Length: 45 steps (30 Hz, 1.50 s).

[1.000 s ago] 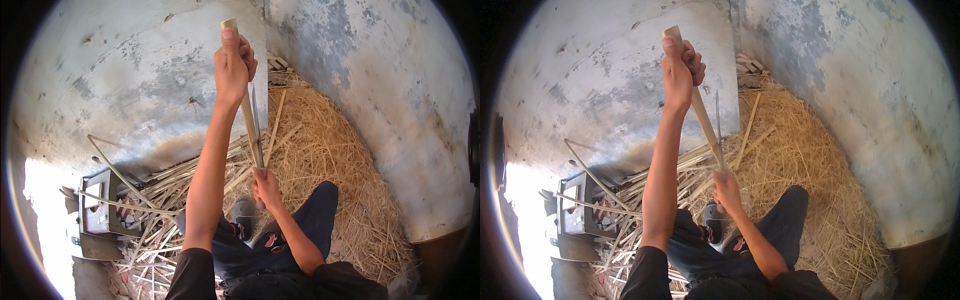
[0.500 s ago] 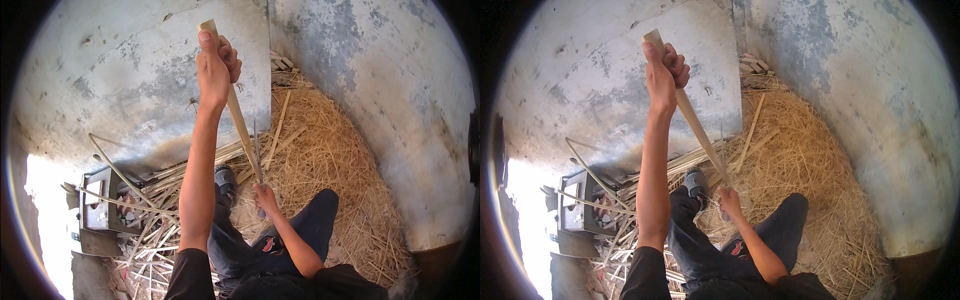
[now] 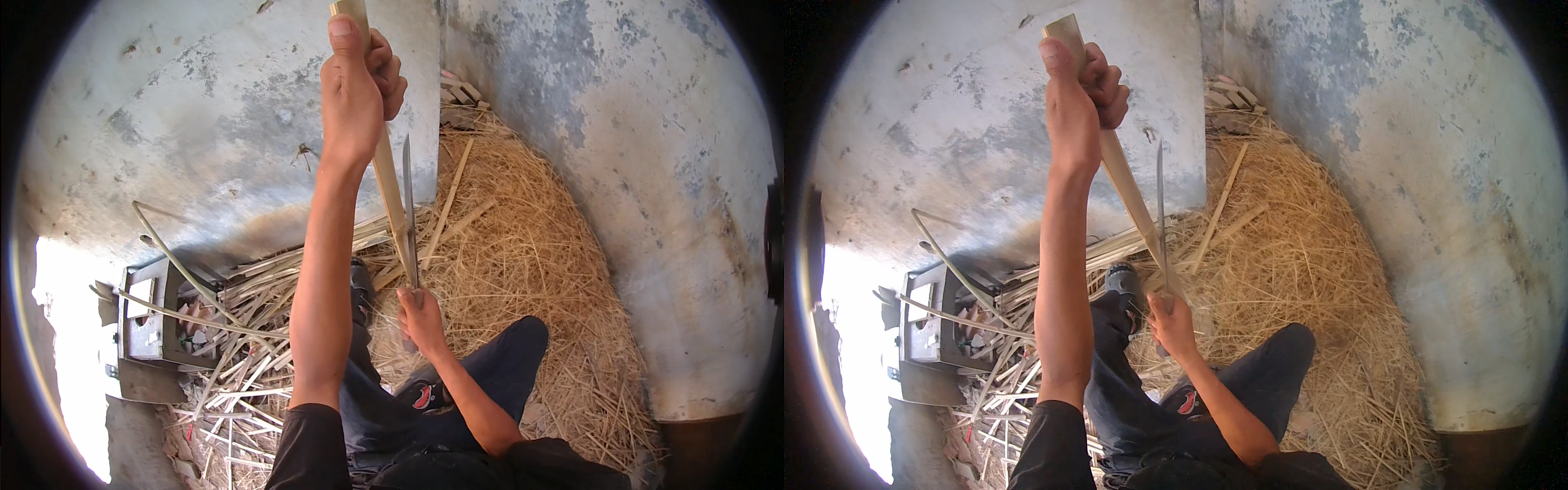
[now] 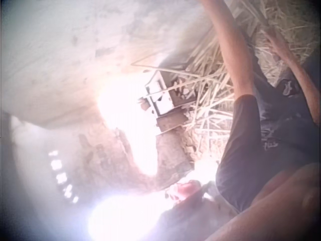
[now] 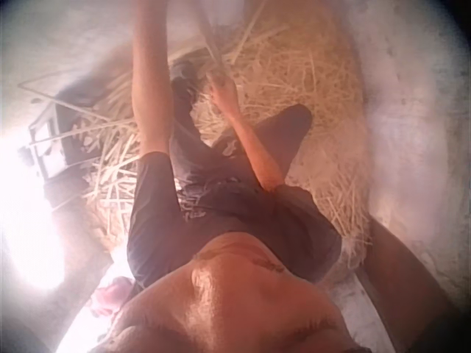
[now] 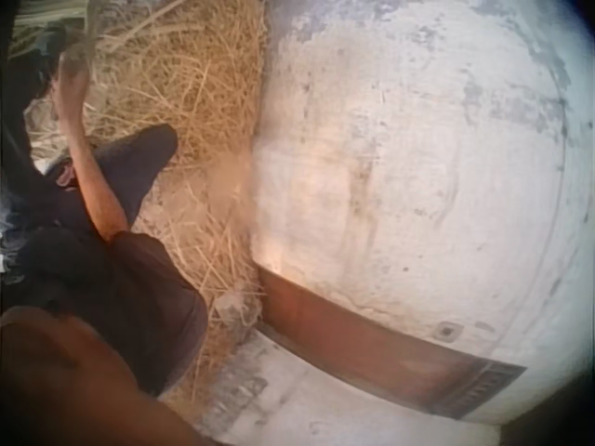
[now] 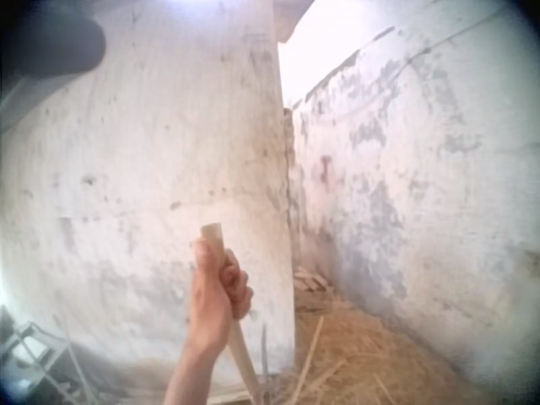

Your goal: The person sits on a straw-covered floor and uses a small knife to shave thin strips off a long piece of bamboo. They hold the bamboo with one hand and scrape the blade along its length to remove the outer layer, then switch to a larger knife to split the bamboo lengthwise.

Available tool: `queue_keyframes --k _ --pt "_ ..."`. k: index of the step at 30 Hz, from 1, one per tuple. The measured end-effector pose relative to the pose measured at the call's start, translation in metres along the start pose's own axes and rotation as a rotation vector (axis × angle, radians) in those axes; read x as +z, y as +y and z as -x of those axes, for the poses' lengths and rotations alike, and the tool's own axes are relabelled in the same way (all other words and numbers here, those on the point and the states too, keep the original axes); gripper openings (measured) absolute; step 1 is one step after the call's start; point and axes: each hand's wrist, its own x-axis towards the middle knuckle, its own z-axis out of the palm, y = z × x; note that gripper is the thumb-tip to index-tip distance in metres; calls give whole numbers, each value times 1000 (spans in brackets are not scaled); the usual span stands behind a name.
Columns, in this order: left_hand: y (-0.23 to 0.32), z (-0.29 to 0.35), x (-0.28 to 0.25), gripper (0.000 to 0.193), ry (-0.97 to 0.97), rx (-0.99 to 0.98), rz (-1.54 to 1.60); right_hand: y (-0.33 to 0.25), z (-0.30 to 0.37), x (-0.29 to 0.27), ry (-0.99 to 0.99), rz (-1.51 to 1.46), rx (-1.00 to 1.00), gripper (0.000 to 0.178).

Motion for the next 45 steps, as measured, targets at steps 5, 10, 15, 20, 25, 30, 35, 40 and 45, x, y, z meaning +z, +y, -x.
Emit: queue_keyframes --k 5,10,15,20,25,30,35,40,45 --pt "4 2 5 72 9 -29 17 32 -26 -9 57 110 -227 29" --pt "3 3 -11 73 45 -42 34 152 -50 -90 237 379 108 29" --pt "10 5 -10 72 51 -50 63 229 -57 -148 224 577 -21 32" --pt "10 7 -8 72 15 -64 85 190 -42 -114 266 375 109 29" --pt "9 8 -23 71 -183 -138 295 127 -19 -81 194 89 120 30" --pt "-3 3 -61 70 -601 -222 730 85 4 -71 39 -159 107 38" --pt "-6 3 -66 69 -666 -211 761 65 17 -64 106 -244 200 46" --pt "1 6 -50 70 -501 -226 598 24 24 -42 103 -243 157 46" --pt "2 8 -44 71 -462 -227 540 -13 40 -19 -26 -429 -101 44"
